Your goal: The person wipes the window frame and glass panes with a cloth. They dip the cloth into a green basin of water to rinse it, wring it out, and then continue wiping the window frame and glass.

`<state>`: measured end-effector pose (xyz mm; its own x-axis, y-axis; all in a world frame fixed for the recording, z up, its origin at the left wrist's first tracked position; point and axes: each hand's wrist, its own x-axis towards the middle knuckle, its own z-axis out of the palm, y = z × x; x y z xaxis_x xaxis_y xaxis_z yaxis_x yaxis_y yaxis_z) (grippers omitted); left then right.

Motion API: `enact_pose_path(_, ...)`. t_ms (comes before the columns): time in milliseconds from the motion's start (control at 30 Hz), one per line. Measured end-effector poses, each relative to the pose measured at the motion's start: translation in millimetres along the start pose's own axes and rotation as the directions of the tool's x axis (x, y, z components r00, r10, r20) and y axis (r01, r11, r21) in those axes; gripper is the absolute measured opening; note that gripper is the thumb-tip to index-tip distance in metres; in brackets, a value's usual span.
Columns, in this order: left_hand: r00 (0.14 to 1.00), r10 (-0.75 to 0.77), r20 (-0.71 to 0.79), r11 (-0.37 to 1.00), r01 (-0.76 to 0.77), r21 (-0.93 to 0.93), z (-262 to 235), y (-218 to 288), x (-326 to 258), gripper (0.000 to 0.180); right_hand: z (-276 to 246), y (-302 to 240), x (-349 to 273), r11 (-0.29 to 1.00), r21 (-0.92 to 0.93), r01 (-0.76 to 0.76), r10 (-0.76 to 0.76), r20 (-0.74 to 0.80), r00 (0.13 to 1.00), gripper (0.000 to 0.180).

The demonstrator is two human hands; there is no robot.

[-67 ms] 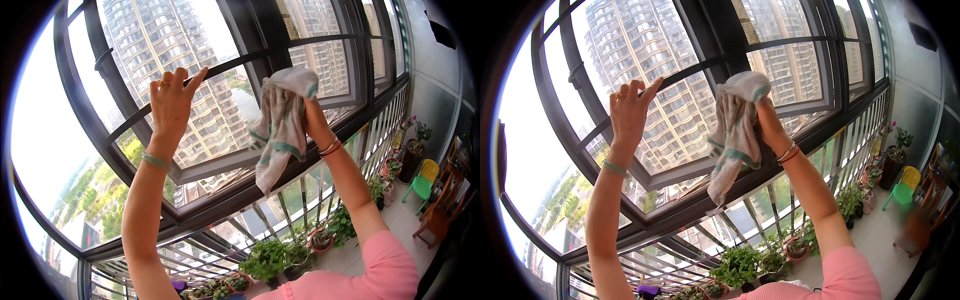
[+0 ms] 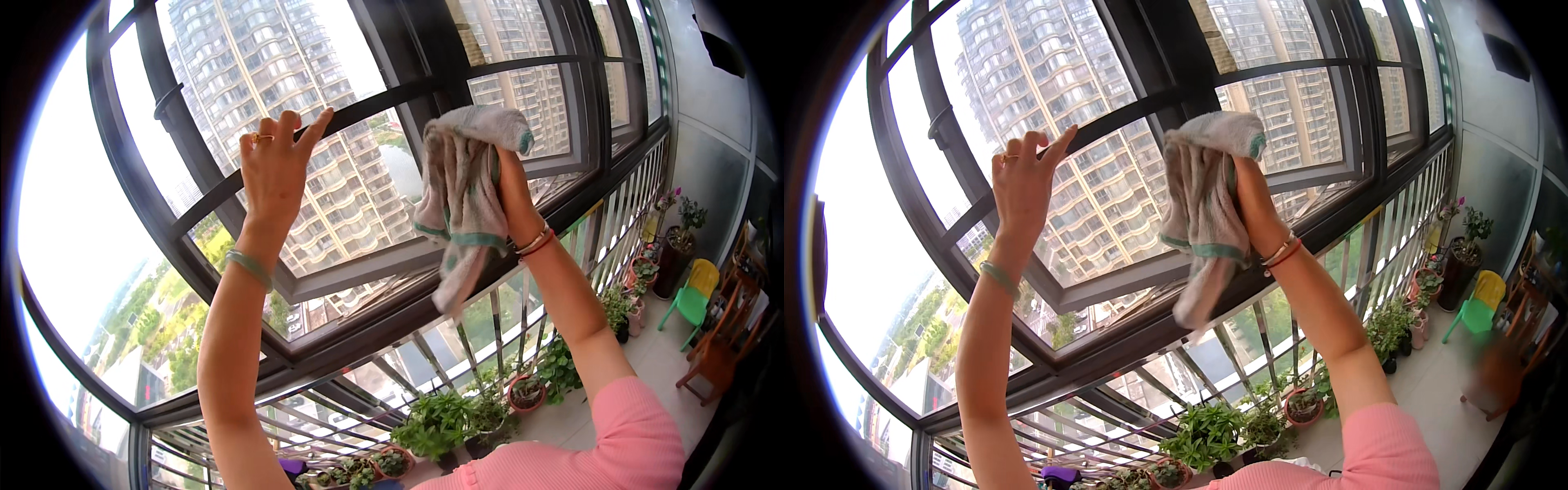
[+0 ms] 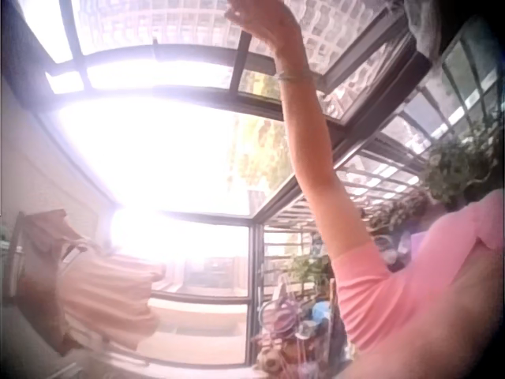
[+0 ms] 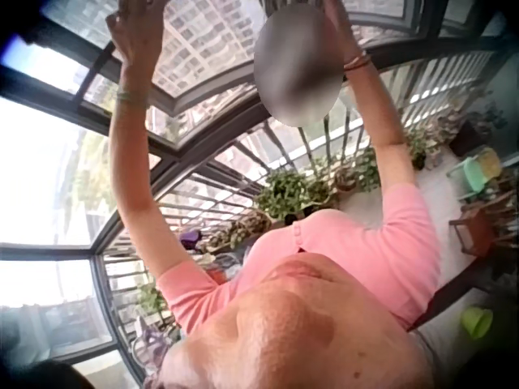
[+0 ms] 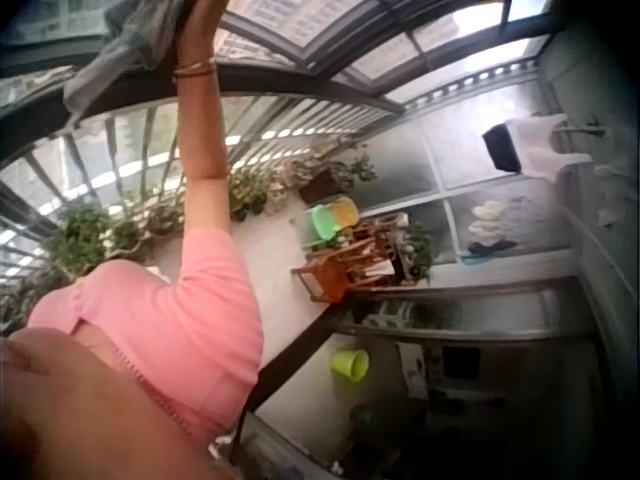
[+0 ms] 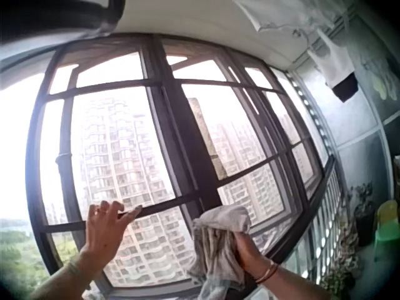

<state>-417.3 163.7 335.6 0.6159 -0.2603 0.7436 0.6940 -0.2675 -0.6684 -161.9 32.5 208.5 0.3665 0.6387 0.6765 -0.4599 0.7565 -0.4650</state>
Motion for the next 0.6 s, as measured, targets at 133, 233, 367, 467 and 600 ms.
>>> enact_pose_path(133,0.998,-0.056,0.03,0.997,0.055,0.06,3,-11,21,0.047,26,-9,17,0.971,0.236,-0.03,0.005,0.104,0.995,0.049)
enact_pose_path(233,0.998,-0.064,0.013,0.996,0.063,0.063,3,-20,33,0.045,38,-13,32,0.911,0.384,-0.151,0.072,0.213,0.974,0.058)
enact_pose_path(367,0.996,-0.082,0.024,0.996,0.081,0.029,5,-27,41,0.068,60,-7,65,0.913,0.406,-0.045,-0.023,0.163,0.986,0.053)
enact_pose_path(467,0.998,-0.06,0.006,0.995,0.059,0.081,5,-29,46,0.05,68,0,83,0.868,0.496,-0.012,-0.041,0.097,0.994,0.046)
enact_pose_path(600,0.999,-0.038,0.008,0.991,0.036,0.131,5,-32,47,0.045,67,12,118,0.829,0.558,0.026,-0.078,0.07,0.995,0.043)
